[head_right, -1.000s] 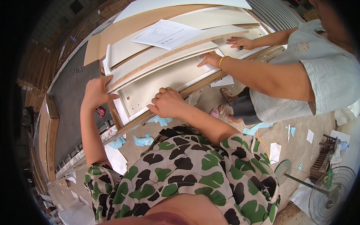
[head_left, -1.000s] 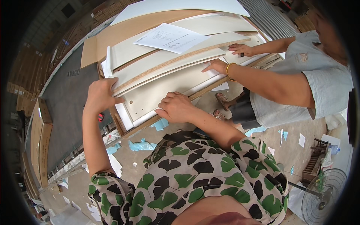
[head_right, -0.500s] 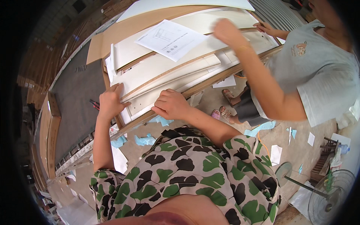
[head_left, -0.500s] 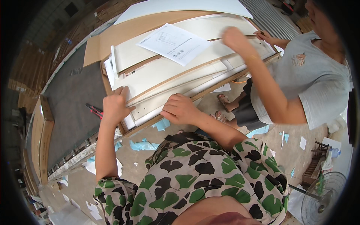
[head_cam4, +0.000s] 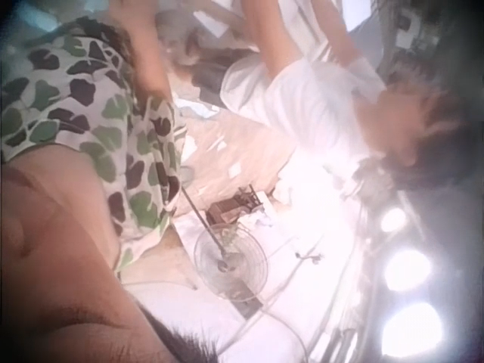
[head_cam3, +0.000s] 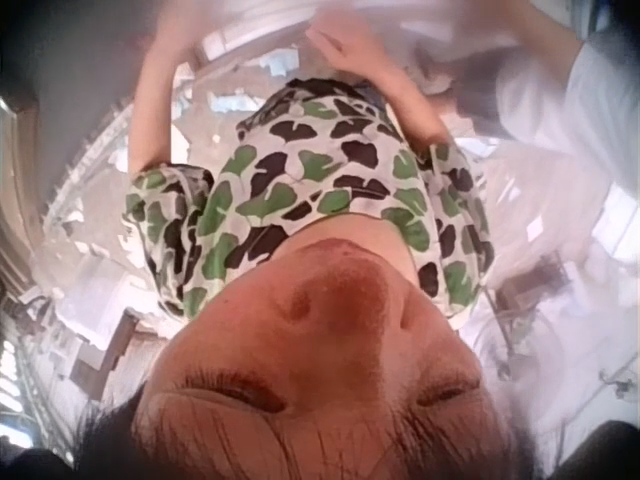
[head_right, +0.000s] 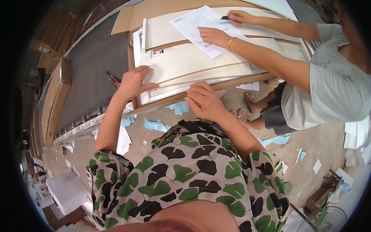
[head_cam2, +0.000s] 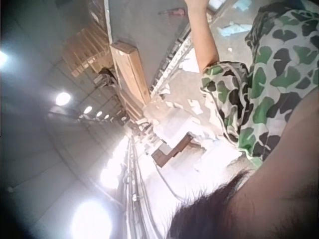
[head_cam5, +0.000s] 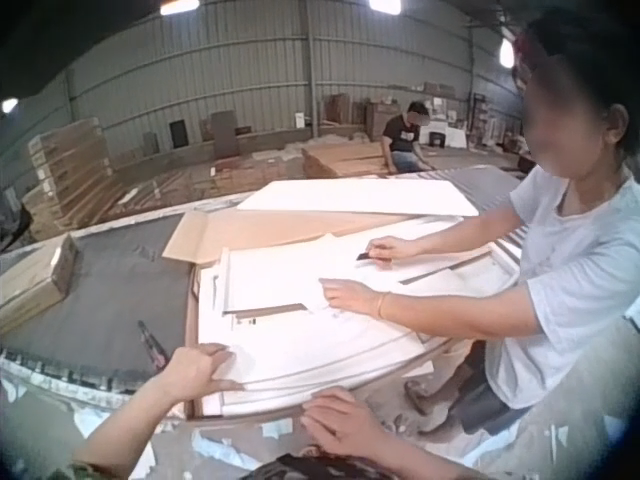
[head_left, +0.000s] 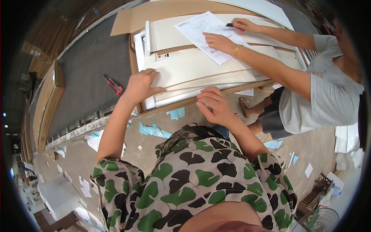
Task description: The person uses a utility knife to cut open a cardboard box on a conveyor. They then open the box and remove the foam packaging, instruction sheet, and wooden panels by hand.
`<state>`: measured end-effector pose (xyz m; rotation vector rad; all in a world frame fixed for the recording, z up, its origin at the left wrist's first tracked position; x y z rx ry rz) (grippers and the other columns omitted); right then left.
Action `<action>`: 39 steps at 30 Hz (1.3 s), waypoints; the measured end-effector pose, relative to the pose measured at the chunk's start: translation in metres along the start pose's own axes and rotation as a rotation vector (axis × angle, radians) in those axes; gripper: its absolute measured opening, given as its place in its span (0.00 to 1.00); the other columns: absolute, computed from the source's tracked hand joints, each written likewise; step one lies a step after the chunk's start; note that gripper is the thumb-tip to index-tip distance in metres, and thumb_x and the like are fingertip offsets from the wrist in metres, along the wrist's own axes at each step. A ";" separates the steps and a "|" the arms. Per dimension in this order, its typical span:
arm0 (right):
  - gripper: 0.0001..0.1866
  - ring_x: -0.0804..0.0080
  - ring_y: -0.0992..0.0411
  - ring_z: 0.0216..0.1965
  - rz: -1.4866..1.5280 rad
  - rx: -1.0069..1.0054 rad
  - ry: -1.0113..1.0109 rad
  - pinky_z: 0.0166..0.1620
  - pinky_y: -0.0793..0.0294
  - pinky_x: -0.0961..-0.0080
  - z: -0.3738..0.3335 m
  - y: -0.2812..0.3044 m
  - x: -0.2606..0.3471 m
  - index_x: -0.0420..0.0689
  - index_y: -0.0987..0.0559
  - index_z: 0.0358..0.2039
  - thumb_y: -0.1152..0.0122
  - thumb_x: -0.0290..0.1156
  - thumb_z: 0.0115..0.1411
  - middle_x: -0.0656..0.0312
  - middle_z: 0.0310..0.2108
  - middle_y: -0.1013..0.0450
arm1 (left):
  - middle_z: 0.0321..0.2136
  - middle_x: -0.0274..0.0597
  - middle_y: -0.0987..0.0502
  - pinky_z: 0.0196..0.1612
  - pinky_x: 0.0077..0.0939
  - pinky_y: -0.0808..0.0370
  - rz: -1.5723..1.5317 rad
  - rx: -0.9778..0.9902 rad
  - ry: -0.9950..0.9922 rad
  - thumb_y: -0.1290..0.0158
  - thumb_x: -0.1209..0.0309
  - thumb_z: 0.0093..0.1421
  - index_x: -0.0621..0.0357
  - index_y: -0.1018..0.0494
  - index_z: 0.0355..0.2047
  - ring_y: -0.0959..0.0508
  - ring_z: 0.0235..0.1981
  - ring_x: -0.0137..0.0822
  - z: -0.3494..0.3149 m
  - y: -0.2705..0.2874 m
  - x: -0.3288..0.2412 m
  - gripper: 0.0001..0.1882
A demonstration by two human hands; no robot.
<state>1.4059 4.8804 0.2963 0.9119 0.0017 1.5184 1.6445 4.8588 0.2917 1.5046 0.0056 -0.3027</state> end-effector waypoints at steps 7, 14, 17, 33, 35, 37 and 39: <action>0.05 0.54 0.26 0.39 -0.389 0.033 -0.198 0.45 0.27 0.61 -0.002 0.065 -0.050 0.41 0.21 0.31 0.39 0.27 0.53 0.53 0.33 0.23 | 0.63 0.69 0.47 0.61 0.41 0.35 0.022 -0.173 -0.036 0.30 0.53 0.42 0.60 0.39 0.62 0.36 0.60 0.62 -0.035 -0.026 0.008 0.50; 0.20 0.46 0.27 0.48 -0.511 0.542 -0.951 0.54 0.32 0.59 -0.030 0.122 -0.157 0.37 0.21 0.41 0.46 0.41 0.57 0.43 0.44 0.25 | 0.62 0.68 0.44 0.55 0.43 0.29 -0.218 -0.194 0.148 0.32 0.56 0.46 0.60 0.37 0.60 0.31 0.57 0.61 -0.043 -0.032 0.021 0.44; 0.26 0.48 0.29 0.51 -0.678 0.566 -0.833 0.54 0.32 0.63 -0.033 0.121 -0.175 0.35 0.25 0.47 0.44 0.43 0.55 0.43 0.46 0.26 | 0.61 0.68 0.41 0.50 0.42 0.25 -0.190 -0.198 0.116 0.33 0.59 0.47 0.62 0.36 0.59 0.26 0.51 0.60 -0.045 -0.031 0.019 0.42; 0.55 0.48 0.42 0.64 -0.807 0.853 -0.702 0.65 0.43 0.67 -0.009 0.104 -0.186 0.30 0.40 0.60 0.22 0.42 0.35 0.37 0.60 0.40 | 0.60 0.63 0.37 0.48 0.40 0.23 -0.140 -0.216 0.160 0.34 0.58 0.49 0.64 0.34 0.56 0.25 0.49 0.57 -0.047 -0.035 0.018 0.38; 0.53 0.48 0.44 0.64 -0.814 0.816 -0.622 0.66 0.45 0.67 -0.001 0.104 -0.176 0.30 0.38 0.58 0.22 0.41 0.35 0.37 0.60 0.41 | 0.60 0.63 0.37 0.47 0.40 0.23 -0.154 -0.228 0.160 0.34 0.58 0.49 0.64 0.33 0.56 0.24 0.49 0.57 -0.049 -0.037 0.020 0.38; 0.56 0.48 0.48 0.67 -0.716 0.895 -0.689 0.68 0.48 0.67 0.001 0.103 -0.171 0.32 0.44 0.64 0.23 0.40 0.39 0.39 0.64 0.45 | 0.59 0.63 0.36 0.45 0.40 0.23 -0.123 -0.243 0.119 0.35 0.58 0.49 0.64 0.33 0.56 0.24 0.47 0.57 -0.046 -0.037 0.021 0.37; 0.56 0.48 0.49 0.67 -0.667 0.946 -0.760 0.68 0.49 0.66 0.000 0.099 -0.178 0.32 0.44 0.64 0.23 0.39 0.39 0.39 0.64 0.45 | 0.58 0.65 0.36 0.42 0.40 0.22 -0.083 -0.232 0.120 0.35 0.58 0.50 0.64 0.33 0.53 0.22 0.44 0.57 -0.050 -0.034 0.020 0.35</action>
Point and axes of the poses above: each hand's wrist, its own z-axis towards the middle knuckle, its own y-axis out of the back of the hand, x = y × z, the point moved 8 cm from there along z, towards the middle knuckle
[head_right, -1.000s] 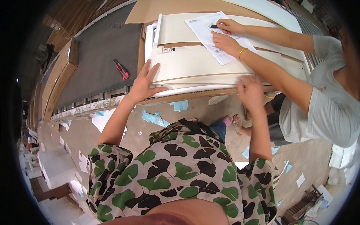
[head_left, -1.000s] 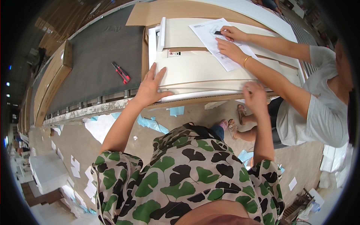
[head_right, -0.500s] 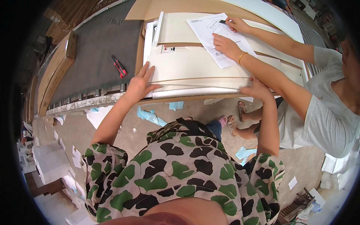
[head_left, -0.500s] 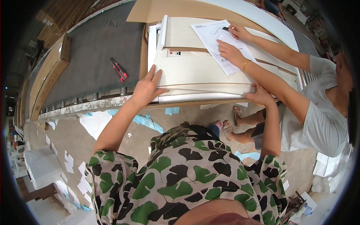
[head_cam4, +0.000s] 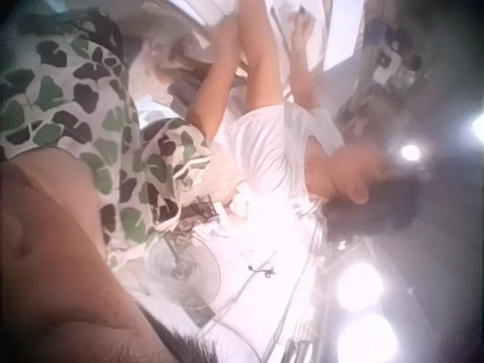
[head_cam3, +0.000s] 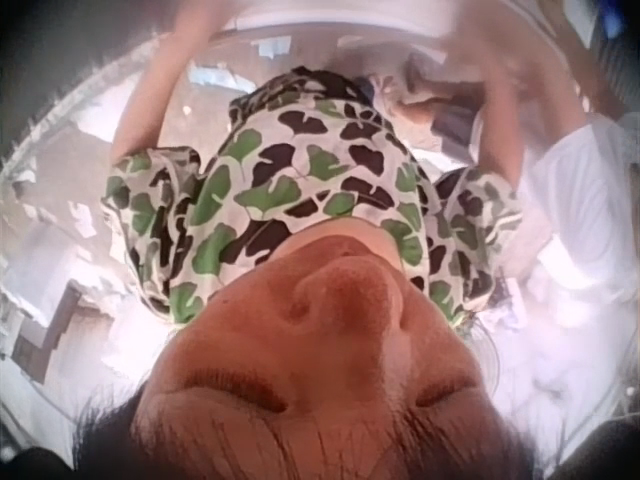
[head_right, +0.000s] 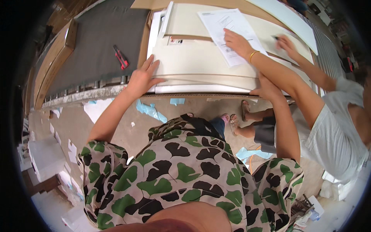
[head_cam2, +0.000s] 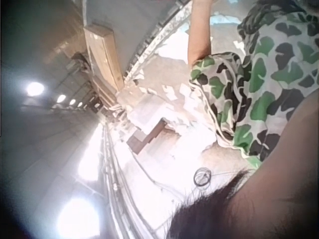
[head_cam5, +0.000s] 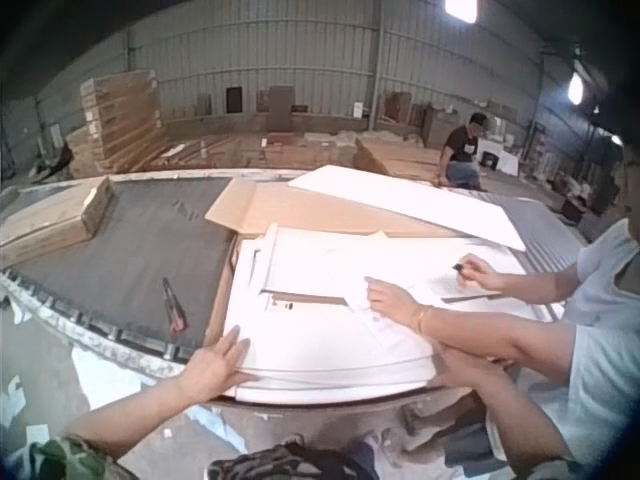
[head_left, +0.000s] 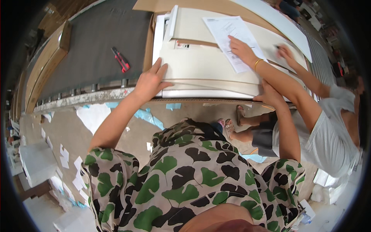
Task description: The person uses a utility knife to cut open a cardboard box on a conveyor. They then open the box and remove the foam packaging, instruction sheet, and wooden panels by hand.
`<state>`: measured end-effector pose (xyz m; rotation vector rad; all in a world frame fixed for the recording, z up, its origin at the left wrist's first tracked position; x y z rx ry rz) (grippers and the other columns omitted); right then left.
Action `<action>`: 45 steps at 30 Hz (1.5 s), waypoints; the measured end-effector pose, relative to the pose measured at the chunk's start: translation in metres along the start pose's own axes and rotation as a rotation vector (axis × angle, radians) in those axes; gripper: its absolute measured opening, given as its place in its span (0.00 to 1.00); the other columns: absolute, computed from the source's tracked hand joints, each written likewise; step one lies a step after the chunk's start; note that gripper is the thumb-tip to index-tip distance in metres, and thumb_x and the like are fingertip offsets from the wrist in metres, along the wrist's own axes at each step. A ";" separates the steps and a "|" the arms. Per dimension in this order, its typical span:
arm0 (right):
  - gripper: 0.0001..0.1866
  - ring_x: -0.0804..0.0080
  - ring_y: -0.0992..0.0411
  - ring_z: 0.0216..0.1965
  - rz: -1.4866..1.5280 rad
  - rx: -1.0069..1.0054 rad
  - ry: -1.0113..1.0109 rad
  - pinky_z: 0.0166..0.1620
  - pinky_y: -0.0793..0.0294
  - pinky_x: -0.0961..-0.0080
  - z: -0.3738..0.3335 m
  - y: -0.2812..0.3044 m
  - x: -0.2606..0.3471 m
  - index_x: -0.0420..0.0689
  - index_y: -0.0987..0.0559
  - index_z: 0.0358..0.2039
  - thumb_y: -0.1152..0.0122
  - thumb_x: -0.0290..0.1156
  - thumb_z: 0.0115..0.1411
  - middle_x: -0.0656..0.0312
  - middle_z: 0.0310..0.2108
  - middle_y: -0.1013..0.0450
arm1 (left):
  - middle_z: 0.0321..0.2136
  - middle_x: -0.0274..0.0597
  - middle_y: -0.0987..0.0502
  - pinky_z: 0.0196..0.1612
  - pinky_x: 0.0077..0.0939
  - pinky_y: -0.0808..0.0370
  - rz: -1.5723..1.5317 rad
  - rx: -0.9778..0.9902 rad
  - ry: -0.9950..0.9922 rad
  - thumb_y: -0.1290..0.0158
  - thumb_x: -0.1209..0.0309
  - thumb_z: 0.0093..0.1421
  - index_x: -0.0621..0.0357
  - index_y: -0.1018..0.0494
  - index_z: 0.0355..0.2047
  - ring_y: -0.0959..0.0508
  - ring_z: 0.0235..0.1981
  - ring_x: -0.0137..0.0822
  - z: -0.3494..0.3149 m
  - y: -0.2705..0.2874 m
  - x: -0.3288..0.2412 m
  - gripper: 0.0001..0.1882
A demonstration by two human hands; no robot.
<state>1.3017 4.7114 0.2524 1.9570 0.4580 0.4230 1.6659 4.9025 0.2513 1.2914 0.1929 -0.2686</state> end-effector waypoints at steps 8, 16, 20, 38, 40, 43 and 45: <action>0.32 0.54 0.27 0.42 -0.026 -0.172 0.072 0.48 0.30 0.63 0.002 0.003 -0.018 0.35 0.28 0.40 0.22 0.37 0.40 0.48 0.37 0.26 | 0.52 0.59 0.29 0.39 0.39 0.22 0.060 -0.024 -0.199 0.38 0.59 0.53 0.62 0.30 0.48 0.20 0.36 0.54 0.004 0.003 -0.015 0.27; 0.23 0.49 0.25 0.28 -0.169 -0.337 0.181 0.32 0.27 0.60 -0.002 0.010 -0.025 0.38 0.28 0.30 0.26 0.41 0.46 0.49 0.24 0.25 | 0.51 0.53 0.26 0.36 0.39 0.21 -0.020 0.054 -0.104 0.36 0.60 0.50 0.61 0.27 0.46 0.20 0.34 0.52 0.016 -0.001 -0.026 0.26; 0.24 0.48 0.25 0.29 -0.083 -0.335 0.116 0.33 0.27 0.59 0.000 0.004 -0.040 0.38 0.25 0.30 0.28 0.46 0.47 0.49 0.25 0.23 | 0.29 0.46 0.19 0.31 0.36 0.22 0.012 0.057 -0.077 0.38 0.61 0.53 0.58 0.22 0.39 0.19 0.26 0.46 0.013 -0.001 -0.018 0.17; 0.30 0.54 0.27 0.42 0.028 -0.148 -0.204 0.46 0.30 0.58 0.004 -0.025 -0.081 0.46 0.16 0.31 0.40 0.63 0.48 0.57 0.32 0.21 | 0.43 0.64 0.24 0.48 0.47 0.28 0.034 -0.074 -0.144 0.40 0.50 0.55 0.72 0.29 0.47 0.24 0.44 0.59 0.067 -0.021 -0.007 0.34; 0.30 0.51 0.31 0.50 0.044 -0.093 -0.222 0.51 0.33 0.53 0.003 -0.027 -0.073 0.46 0.16 0.32 0.41 0.63 0.49 0.58 0.36 0.21 | 0.39 0.61 0.23 0.43 0.45 0.27 0.040 -0.078 -0.120 0.40 0.53 0.56 0.71 0.27 0.46 0.23 0.38 0.58 0.067 -0.016 -0.007 0.31; 0.29 0.49 0.33 0.52 0.098 -0.075 -0.225 0.53 0.34 0.51 -0.001 -0.023 -0.076 0.46 0.16 0.32 0.41 0.61 0.50 0.56 0.38 0.21 | 0.40 0.61 0.23 0.46 0.44 0.27 0.102 -0.050 -0.092 0.42 0.54 0.58 0.69 0.27 0.47 0.23 0.41 0.58 0.071 -0.023 -0.011 0.28; 0.28 0.50 0.32 0.50 0.123 -0.086 -0.213 0.52 0.34 0.52 -0.004 -0.030 -0.081 0.45 0.16 0.32 0.41 0.60 0.50 0.54 0.37 0.21 | 0.41 0.61 0.23 0.46 0.45 0.27 0.095 -0.067 -0.090 0.42 0.54 0.57 0.69 0.27 0.47 0.24 0.41 0.59 0.074 -0.025 -0.019 0.28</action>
Point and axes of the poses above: each hand's wrist, its own z-axis towards the middle knuckle, its own y-axis out of the back of the hand, x = y × z, the point moved 8 cm from there along z, towards the middle knuckle
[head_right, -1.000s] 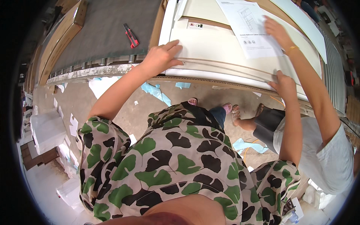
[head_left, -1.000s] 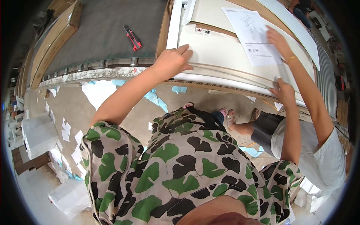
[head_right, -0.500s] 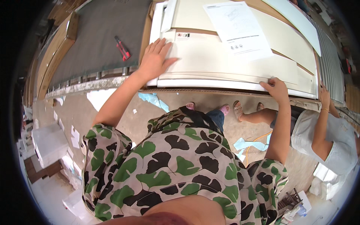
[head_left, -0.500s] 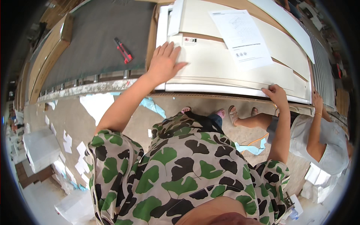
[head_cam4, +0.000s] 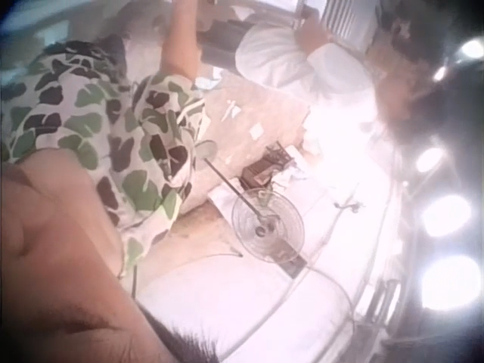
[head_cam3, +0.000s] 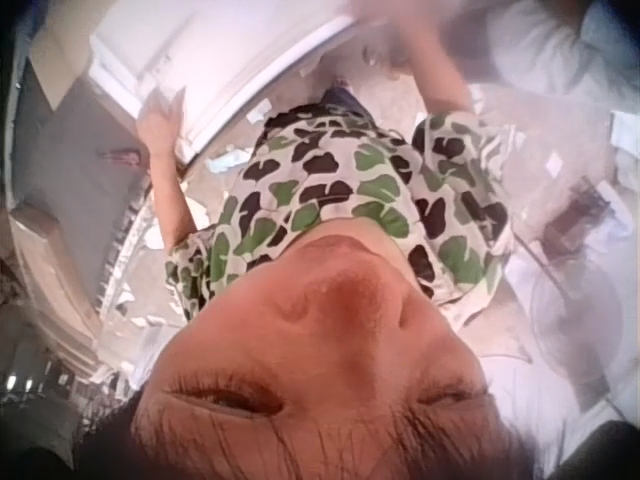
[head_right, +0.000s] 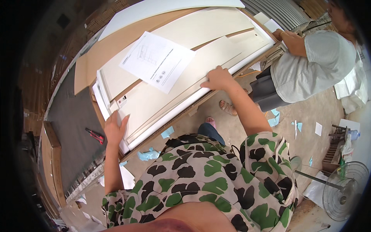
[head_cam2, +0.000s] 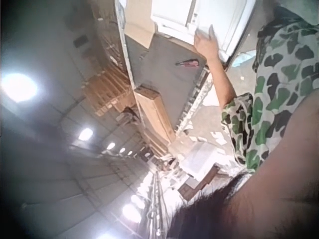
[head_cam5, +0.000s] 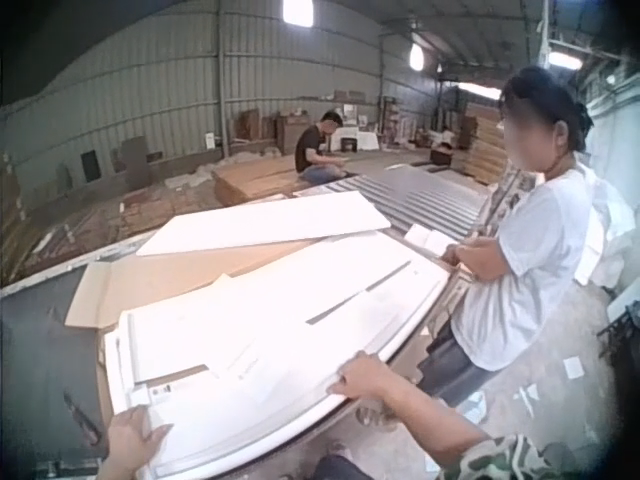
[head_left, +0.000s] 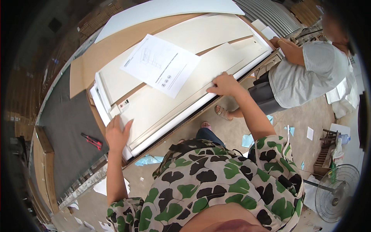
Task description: The person uses a utility knife to cut open a cardboard box on a conveyor. They then open the box and remove the foam packaging, instruction sheet, and wooden panels by hand.
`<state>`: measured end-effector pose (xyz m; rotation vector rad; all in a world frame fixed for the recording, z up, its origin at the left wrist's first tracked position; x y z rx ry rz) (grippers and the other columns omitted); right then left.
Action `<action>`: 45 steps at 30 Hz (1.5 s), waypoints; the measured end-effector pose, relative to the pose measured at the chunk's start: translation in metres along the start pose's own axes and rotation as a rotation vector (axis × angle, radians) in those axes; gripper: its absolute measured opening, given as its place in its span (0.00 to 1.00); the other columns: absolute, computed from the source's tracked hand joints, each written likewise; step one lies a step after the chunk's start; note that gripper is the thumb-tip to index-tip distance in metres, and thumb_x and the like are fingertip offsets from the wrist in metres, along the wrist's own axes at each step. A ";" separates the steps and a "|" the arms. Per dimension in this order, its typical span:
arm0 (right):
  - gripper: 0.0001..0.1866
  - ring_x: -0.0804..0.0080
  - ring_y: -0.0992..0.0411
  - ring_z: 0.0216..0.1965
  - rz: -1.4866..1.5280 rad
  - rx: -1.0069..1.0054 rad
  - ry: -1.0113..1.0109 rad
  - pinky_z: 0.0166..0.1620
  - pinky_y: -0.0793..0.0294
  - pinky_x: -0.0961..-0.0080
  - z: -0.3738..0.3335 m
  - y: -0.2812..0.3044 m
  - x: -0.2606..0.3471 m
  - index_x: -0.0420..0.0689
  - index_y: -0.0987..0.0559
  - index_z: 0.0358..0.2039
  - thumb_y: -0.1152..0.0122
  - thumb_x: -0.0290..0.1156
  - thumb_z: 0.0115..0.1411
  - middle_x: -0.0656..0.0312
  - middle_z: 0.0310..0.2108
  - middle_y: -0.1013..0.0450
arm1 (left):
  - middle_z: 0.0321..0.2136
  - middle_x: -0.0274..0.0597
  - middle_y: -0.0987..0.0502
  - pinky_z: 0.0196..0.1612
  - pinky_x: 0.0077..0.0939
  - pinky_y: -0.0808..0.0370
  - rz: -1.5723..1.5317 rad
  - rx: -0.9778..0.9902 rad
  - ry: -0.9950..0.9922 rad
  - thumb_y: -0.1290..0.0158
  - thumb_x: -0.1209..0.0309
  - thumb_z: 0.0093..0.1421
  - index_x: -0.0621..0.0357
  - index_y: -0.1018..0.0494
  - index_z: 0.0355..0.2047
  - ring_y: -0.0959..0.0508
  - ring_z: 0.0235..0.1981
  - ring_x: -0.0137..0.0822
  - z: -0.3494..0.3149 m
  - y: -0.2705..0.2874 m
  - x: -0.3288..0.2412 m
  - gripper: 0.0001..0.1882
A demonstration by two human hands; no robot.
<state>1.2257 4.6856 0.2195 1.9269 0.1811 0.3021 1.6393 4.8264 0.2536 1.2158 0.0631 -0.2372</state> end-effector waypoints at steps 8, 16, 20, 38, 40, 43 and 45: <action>0.22 0.49 0.31 0.49 0.071 0.005 0.130 0.50 0.33 0.47 0.000 -0.003 0.010 0.44 0.16 0.30 0.44 0.50 0.56 0.51 0.35 0.22 | 0.43 0.60 0.23 0.47 0.46 0.28 0.008 0.019 0.067 0.40 0.56 0.55 0.68 0.27 0.46 0.24 0.42 0.59 -0.005 -0.001 0.006 0.27; 0.14 0.59 0.28 0.38 0.206 -0.547 0.087 0.48 0.36 0.59 -0.032 0.023 0.006 0.44 0.18 0.25 0.41 0.41 0.56 0.57 0.27 0.23 | 0.38 0.57 0.22 0.46 0.47 0.30 0.015 0.057 0.078 0.40 0.58 0.55 0.66 0.26 0.42 0.24 0.39 0.55 0.016 -0.005 0.001 0.23; 0.12 0.59 0.29 0.37 0.326 -0.676 0.224 0.47 0.35 0.62 -0.041 0.032 0.010 0.44 0.19 0.24 0.40 0.39 0.56 0.58 0.27 0.23 | 0.43 0.58 0.24 0.49 0.47 0.31 -0.072 0.061 0.068 0.40 0.57 0.56 0.67 0.29 0.48 0.26 0.44 0.57 0.030 -0.020 -0.023 0.27; 0.06 0.57 0.27 0.34 0.625 -0.473 0.536 0.42 0.28 0.62 -0.072 0.055 0.046 0.44 0.20 0.28 0.40 0.32 0.53 0.57 0.26 0.23 | 0.63 0.61 0.43 0.64 0.52 0.48 -0.231 0.267 0.033 0.28 0.44 0.31 0.54 0.42 0.65 0.42 0.63 0.59 0.041 -0.010 -0.067 0.62; 0.06 0.56 0.26 0.34 0.800 -0.335 0.688 0.43 0.28 0.62 -0.075 0.058 0.051 0.45 0.20 0.30 0.40 0.30 0.53 0.57 0.27 0.22 | 0.62 0.63 0.43 0.64 0.52 0.48 -0.220 0.262 0.039 0.28 0.47 0.31 0.53 0.42 0.65 0.41 0.62 0.60 0.040 -0.013 -0.066 0.61; 0.12 0.55 0.26 0.40 0.330 -0.221 0.380 0.40 0.24 0.63 -0.023 0.040 0.005 0.41 0.20 0.39 0.43 0.28 0.54 0.51 0.32 0.23 | 0.62 0.63 0.42 0.64 0.50 0.47 -0.284 0.236 0.047 0.28 0.49 0.30 0.53 0.41 0.64 0.40 0.62 0.60 0.036 -0.011 -0.062 0.60; 0.16 0.55 0.25 0.40 0.111 -0.088 0.269 0.45 0.25 0.61 -0.016 0.050 0.015 0.42 0.20 0.41 0.47 0.23 0.50 0.51 0.35 0.22 | 0.61 0.62 0.40 0.63 0.49 0.45 -0.248 0.210 0.065 0.28 0.51 0.30 0.52 0.40 0.64 0.40 0.61 0.59 0.036 -0.011 -0.059 0.59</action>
Point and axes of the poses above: each hand's wrist, its own z-axis towards the middle knuckle, its own y-axis out of the back of the hand, x = y × z, the point moved 8 cm from there along z, towards the middle knuckle
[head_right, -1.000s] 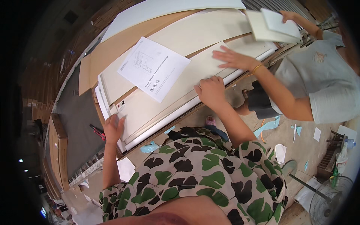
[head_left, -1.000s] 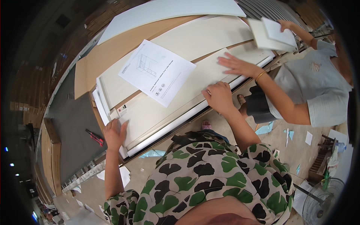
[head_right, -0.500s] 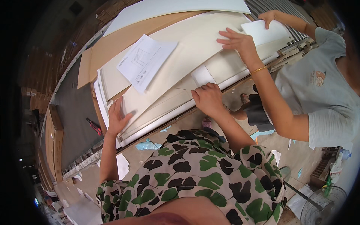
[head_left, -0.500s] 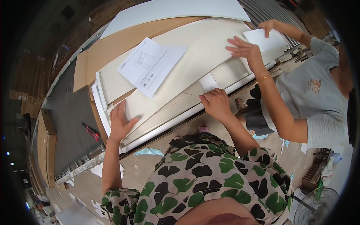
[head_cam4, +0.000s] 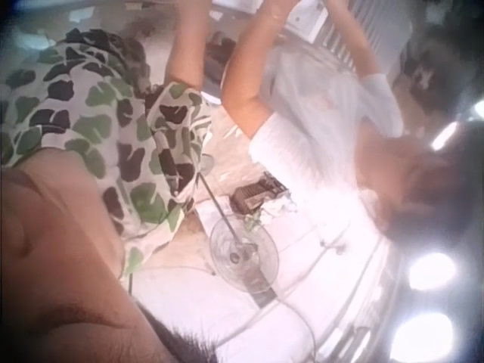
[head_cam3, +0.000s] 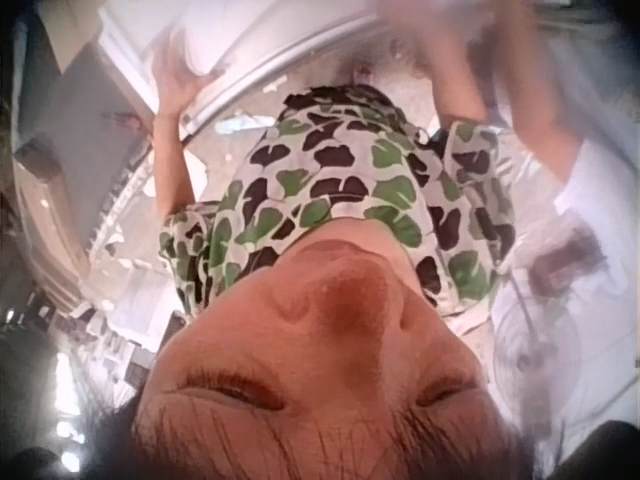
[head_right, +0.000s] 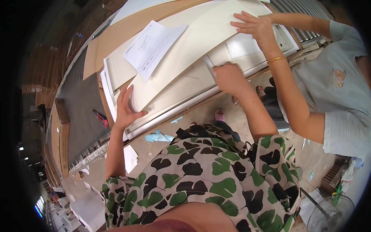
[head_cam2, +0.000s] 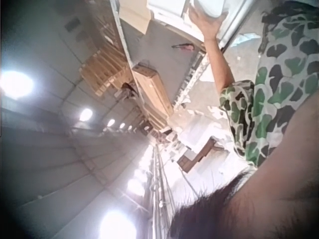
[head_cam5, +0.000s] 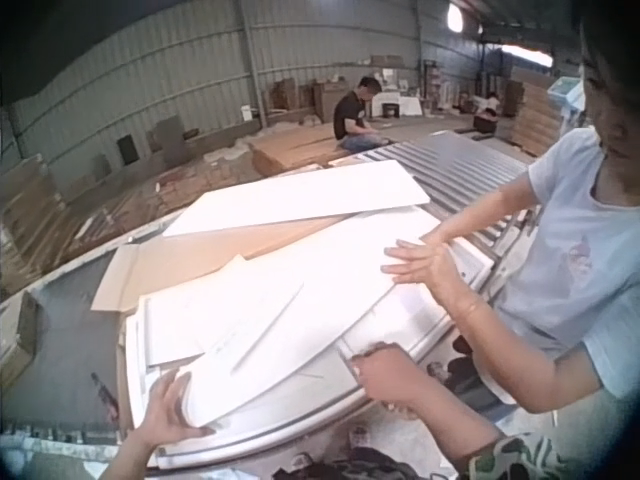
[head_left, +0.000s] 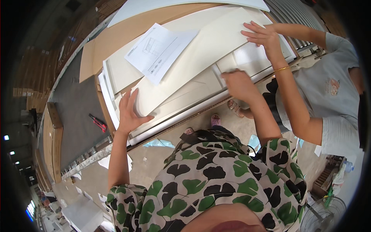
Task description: The person uses a utility knife to cut open a cardboard box on a conveyor. They then open the box and remove the foam packaging, instruction sheet, and wooden panels by hand.
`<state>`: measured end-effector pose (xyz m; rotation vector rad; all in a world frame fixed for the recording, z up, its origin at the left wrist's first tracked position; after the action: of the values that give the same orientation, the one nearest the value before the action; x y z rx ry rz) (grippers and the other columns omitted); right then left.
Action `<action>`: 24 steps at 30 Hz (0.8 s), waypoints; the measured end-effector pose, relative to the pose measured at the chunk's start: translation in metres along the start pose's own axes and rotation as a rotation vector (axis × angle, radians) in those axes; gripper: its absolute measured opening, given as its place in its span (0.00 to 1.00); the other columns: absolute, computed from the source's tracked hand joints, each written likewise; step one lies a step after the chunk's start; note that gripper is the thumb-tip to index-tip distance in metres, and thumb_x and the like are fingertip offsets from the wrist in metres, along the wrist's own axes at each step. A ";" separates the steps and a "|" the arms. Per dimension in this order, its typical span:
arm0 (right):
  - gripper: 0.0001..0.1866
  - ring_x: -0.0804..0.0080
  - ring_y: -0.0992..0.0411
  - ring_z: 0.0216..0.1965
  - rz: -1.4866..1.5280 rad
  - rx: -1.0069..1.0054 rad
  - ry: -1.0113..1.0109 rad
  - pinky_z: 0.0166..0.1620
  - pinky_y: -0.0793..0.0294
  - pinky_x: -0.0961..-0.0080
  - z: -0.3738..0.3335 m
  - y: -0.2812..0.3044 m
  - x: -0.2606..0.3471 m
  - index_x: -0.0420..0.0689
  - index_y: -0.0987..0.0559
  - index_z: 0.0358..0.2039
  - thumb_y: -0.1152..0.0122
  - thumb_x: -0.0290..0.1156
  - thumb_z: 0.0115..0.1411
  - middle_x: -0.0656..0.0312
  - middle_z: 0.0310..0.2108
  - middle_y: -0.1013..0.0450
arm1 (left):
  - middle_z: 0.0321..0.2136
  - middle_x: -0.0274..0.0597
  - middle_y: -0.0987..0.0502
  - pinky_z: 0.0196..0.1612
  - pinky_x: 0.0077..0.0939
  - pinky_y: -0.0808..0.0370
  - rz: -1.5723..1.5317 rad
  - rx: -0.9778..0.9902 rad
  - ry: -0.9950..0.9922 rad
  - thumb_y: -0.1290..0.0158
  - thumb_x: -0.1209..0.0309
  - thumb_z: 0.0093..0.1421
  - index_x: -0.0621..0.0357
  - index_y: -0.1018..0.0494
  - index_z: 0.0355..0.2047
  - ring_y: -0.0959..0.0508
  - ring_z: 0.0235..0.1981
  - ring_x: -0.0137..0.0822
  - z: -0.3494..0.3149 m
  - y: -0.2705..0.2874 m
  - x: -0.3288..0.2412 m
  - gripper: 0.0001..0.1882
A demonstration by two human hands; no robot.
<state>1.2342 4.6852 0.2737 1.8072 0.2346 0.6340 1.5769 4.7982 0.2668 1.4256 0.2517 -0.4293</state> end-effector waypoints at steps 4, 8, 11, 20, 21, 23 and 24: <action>0.17 0.54 0.26 0.40 0.127 -0.027 0.357 0.50 0.29 0.62 0.006 -0.055 0.062 0.43 0.20 0.41 0.48 0.22 0.50 0.52 0.35 0.22 | 0.62 0.56 0.41 0.65 0.43 0.42 -0.030 0.025 -0.014 0.27 0.59 0.31 0.54 0.39 0.64 0.41 0.64 0.53 0.012 -0.003 -0.008 0.57; 0.14 0.52 0.26 0.40 0.176 -0.116 0.270 0.47 0.28 0.60 0.005 -0.053 0.040 0.46 0.19 0.36 0.47 0.24 0.47 0.52 0.31 0.22 | 0.62 0.60 0.41 0.64 0.49 0.45 -0.062 0.030 -0.014 0.28 0.54 0.30 0.52 0.39 0.64 0.41 0.61 0.58 0.009 -0.006 -0.008 0.57; 0.13 0.51 0.27 0.42 0.099 -0.245 0.100 0.46 0.29 0.60 -0.018 -0.023 -0.026 0.42 0.21 0.34 0.46 0.23 0.46 0.48 0.36 0.24 | 0.62 0.60 0.41 0.64 0.48 0.45 -0.082 -0.009 0.039 0.28 0.56 0.30 0.52 0.39 0.64 0.41 0.62 0.58 -0.005 -0.001 0.003 0.57; 0.10 0.50 0.31 0.48 0.137 -0.747 -0.032 0.55 0.33 0.58 -0.073 0.009 -0.039 0.39 0.20 0.37 0.42 0.30 0.57 0.49 0.44 0.26 | 0.61 0.59 0.41 0.64 0.48 0.44 -0.033 0.028 0.016 0.27 0.58 0.29 0.49 0.40 0.64 0.41 0.62 0.57 0.005 -0.003 -0.004 0.58; 0.10 0.50 0.31 0.49 0.158 -0.729 0.012 0.55 0.33 0.59 -0.072 0.007 -0.027 0.40 0.19 0.36 0.41 0.30 0.57 0.50 0.45 0.26 | 0.62 0.58 0.41 0.65 0.46 0.44 -0.042 0.029 0.030 0.27 0.61 0.29 0.50 0.40 0.64 0.41 0.63 0.55 0.003 -0.002 -0.004 0.58; 0.09 0.51 0.32 0.51 0.192 -0.770 -0.030 0.55 0.33 0.59 -0.072 -0.001 -0.036 0.40 0.19 0.35 0.41 0.30 0.56 0.51 0.45 0.26 | 0.62 0.57 0.42 0.65 0.43 0.43 -0.047 0.026 0.032 0.27 0.63 0.29 0.51 0.41 0.65 0.41 0.63 0.53 0.002 -0.003 -0.003 0.58; 0.08 0.51 0.34 0.52 0.225 -0.800 -0.068 0.55 0.33 0.59 -0.073 -0.003 -0.042 0.41 0.18 0.34 0.40 0.30 0.56 0.51 0.45 0.26 | 0.62 0.58 0.42 0.64 0.46 0.43 -0.069 0.017 0.038 0.27 0.61 0.29 0.50 0.41 0.64 0.41 0.63 0.55 0.000 -0.004 0.000 0.58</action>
<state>1.1610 4.7267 0.2731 1.0800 -0.2503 0.6930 1.5751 4.7979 0.2632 1.4462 0.3299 -0.4620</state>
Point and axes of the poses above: each hand's wrist, its own z-axis towards the middle knuckle, its own y-axis out of the back of the hand, x = y × z, the point moved 8 cm from there along z, towards the middle knuckle
